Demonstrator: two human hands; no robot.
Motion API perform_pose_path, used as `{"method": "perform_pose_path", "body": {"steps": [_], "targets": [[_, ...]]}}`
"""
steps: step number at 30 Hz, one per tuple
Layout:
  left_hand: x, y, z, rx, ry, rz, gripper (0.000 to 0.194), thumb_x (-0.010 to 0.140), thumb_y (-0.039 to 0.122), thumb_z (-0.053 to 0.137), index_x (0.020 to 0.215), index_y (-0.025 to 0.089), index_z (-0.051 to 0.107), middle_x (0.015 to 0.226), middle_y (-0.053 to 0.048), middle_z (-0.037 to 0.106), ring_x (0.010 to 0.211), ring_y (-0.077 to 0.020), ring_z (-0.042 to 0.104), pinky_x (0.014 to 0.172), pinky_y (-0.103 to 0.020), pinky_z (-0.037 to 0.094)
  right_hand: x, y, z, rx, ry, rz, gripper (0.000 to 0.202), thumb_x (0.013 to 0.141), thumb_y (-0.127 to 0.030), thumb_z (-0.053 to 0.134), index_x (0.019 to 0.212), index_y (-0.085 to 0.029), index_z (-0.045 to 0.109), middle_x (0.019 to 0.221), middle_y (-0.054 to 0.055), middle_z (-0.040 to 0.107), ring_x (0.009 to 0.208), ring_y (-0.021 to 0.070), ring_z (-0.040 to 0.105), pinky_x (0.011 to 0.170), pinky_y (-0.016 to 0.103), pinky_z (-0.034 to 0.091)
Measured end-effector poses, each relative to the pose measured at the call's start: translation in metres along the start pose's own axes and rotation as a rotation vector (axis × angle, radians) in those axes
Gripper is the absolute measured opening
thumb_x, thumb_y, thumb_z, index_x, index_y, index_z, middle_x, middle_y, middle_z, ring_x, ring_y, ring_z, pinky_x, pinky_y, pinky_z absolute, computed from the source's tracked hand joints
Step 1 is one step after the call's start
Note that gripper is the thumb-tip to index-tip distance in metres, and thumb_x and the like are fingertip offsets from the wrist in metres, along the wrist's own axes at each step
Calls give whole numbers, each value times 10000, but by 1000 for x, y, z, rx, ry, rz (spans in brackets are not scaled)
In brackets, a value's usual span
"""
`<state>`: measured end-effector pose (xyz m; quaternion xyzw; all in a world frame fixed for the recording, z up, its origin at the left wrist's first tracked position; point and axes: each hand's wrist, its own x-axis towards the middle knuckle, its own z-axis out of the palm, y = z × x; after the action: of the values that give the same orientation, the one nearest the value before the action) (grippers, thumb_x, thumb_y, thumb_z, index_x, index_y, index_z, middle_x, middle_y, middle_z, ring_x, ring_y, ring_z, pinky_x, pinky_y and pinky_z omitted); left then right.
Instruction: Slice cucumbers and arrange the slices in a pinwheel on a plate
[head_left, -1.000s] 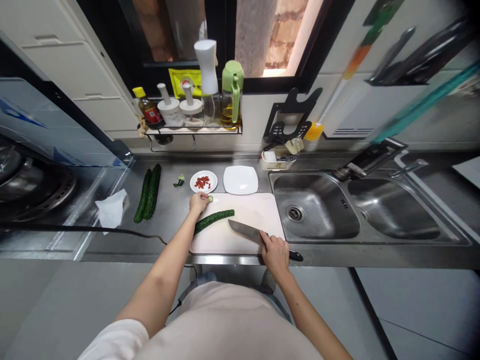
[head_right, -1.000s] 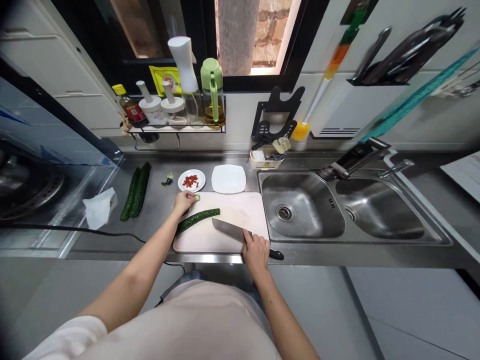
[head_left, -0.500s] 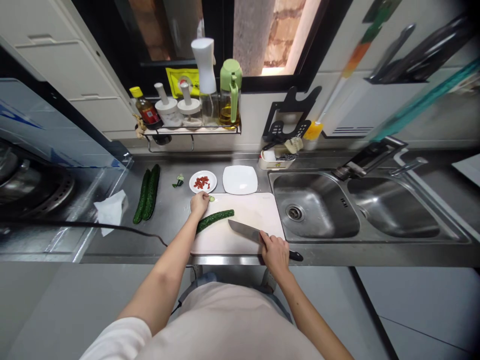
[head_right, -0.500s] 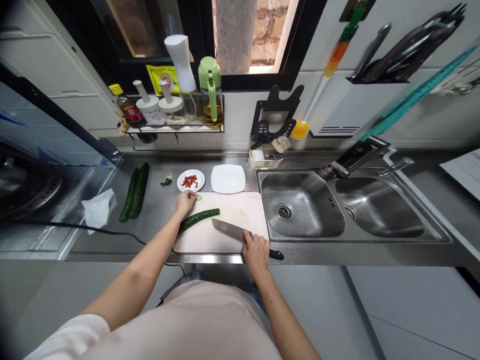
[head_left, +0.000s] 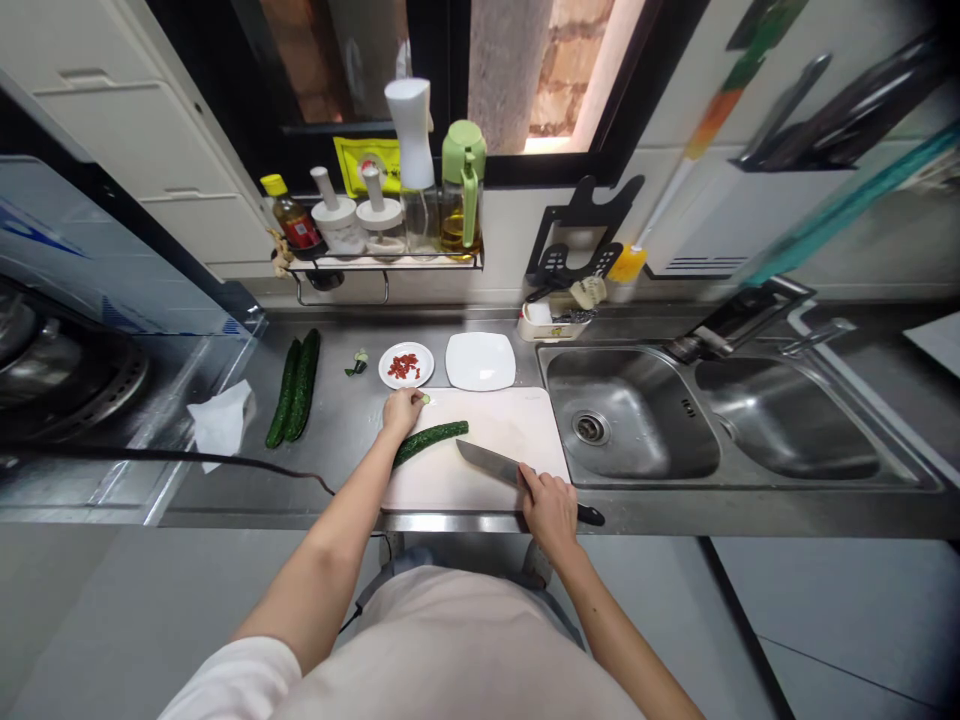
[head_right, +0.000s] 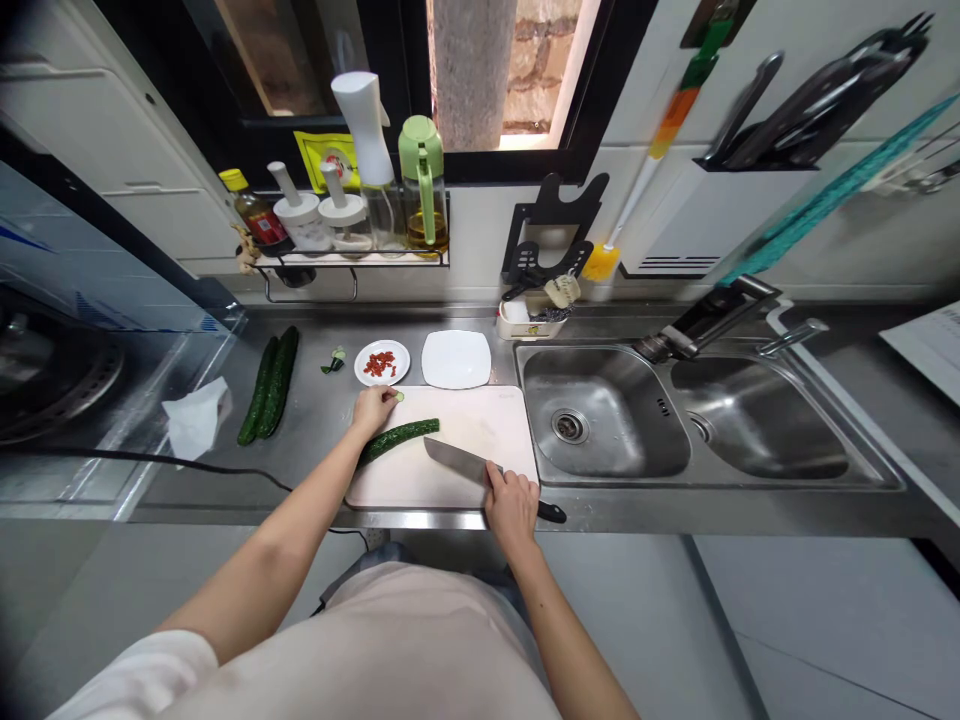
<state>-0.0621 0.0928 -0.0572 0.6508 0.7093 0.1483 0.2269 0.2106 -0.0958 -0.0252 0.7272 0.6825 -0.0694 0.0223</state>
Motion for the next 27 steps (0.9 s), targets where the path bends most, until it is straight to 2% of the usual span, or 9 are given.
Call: {"method": "perform_pose_path", "body": {"steps": [14, 23, 27], "targets": [[-4, -1, -1, 79, 0, 17, 264, 815, 338, 598, 1040, 246, 703, 1035, -74, 670, 947, -213, 593, 781, -272, 413, -1, 1, 2, -3, -11, 9, 370, 918, -221, 479, 1273, -270, 569, 908, 60, 632, 850, 182, 507, 755, 309, 224], [-4, 1, -1, 109, -8, 4, 290, 819, 427, 588, 1037, 272, 702, 1056, -66, 663, 970, -232, 587, 754, -283, 411, 0, 0, 2, 32, -25, 19, 356, 916, -222, 483, 1254, -267, 581, 925, 56, 641, 858, 179, 501, 764, 305, 217], [-2, 1, 0, 122, -2, 16, 336, 810, 441, 595, 1092, 280, 678, 1069, -61, 660, 980, -235, 584, 764, -288, 413, 1, 0, 1, 29, -21, 18, 354, 918, -221, 475, 1253, -267, 582, 912, 55, 638, 853, 177, 496, 764, 306, 213]]}}
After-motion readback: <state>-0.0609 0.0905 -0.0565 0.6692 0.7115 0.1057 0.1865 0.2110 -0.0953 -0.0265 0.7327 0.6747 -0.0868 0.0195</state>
